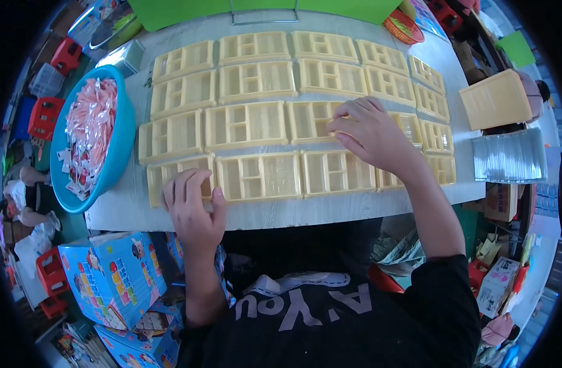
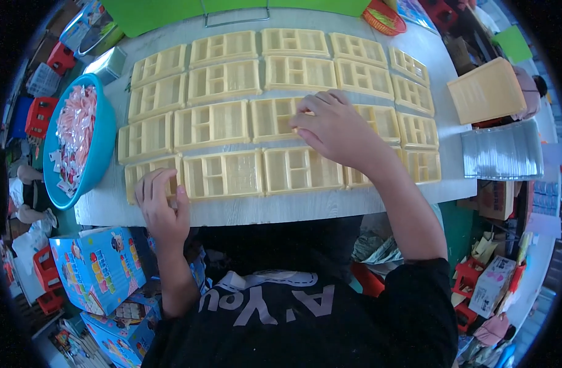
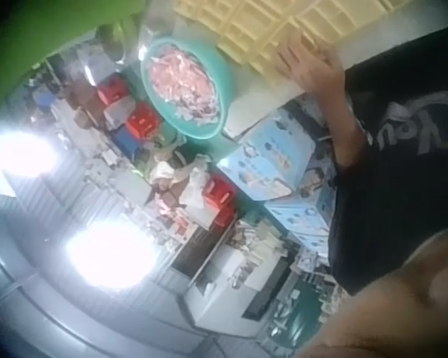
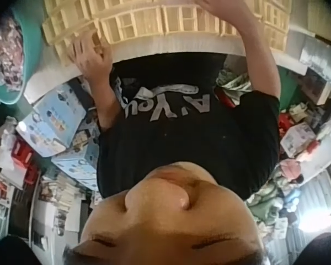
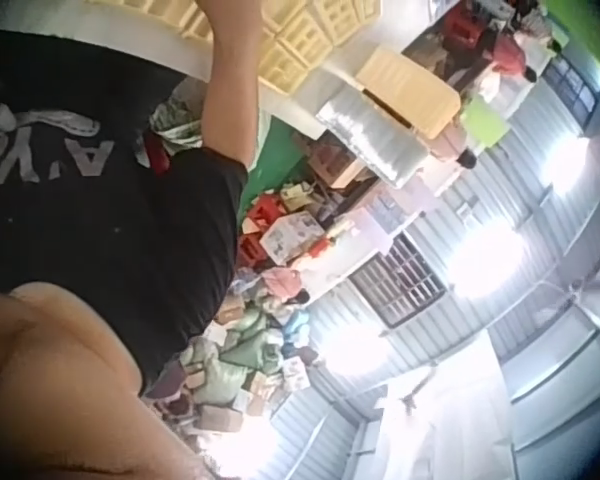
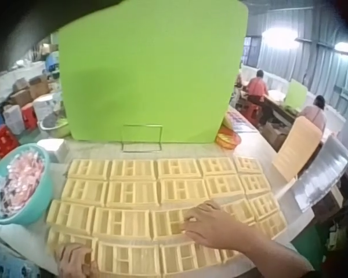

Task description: Arranging yellow plastic trays in a grid on a table in a factory setting.

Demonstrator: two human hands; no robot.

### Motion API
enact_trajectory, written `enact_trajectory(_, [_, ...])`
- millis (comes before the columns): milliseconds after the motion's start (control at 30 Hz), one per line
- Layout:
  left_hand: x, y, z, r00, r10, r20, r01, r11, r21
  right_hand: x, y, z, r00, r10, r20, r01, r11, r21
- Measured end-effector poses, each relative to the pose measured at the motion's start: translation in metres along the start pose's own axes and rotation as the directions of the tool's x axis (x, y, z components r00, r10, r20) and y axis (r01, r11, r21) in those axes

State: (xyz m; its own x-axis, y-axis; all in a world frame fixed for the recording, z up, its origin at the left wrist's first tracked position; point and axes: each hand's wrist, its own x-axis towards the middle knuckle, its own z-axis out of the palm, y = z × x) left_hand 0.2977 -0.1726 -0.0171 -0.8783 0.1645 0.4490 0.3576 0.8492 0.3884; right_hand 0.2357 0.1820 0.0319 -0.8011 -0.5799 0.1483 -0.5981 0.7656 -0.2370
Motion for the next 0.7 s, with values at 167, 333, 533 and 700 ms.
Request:
enact_trajectory(167, [0.001,0.0,-0.001,1.0,-0.003,0.003,0.003,1.0,-0.004,-0.002,0.0,0.0,1.0,0.022,0.002,-0.022,1.0,-0.017])
enact_trajectory(333, [0.002,-0.001,0.0,1.0,-0.006,-0.015,0.005,1.0,-0.013,-0.002,0.001,0.001,0.999,0.047,0.023,-0.046,0.999,-0.021])
enact_trajectory(533, [0.003,-0.001,-0.004,1.0,-0.008,-0.027,0.008,1.0,-0.02,-0.005,-0.003,-0.008,0.999,0.034,0.012,-0.034,0.998,-0.059])
enact_trajectory(700, [0.001,0.002,-0.003,1.0,-0.022,-0.004,0.021,0.999,-0.042,-0.009,-0.002,-0.007,1.0,-0.001,0.009,0.002,1.0,-0.026])
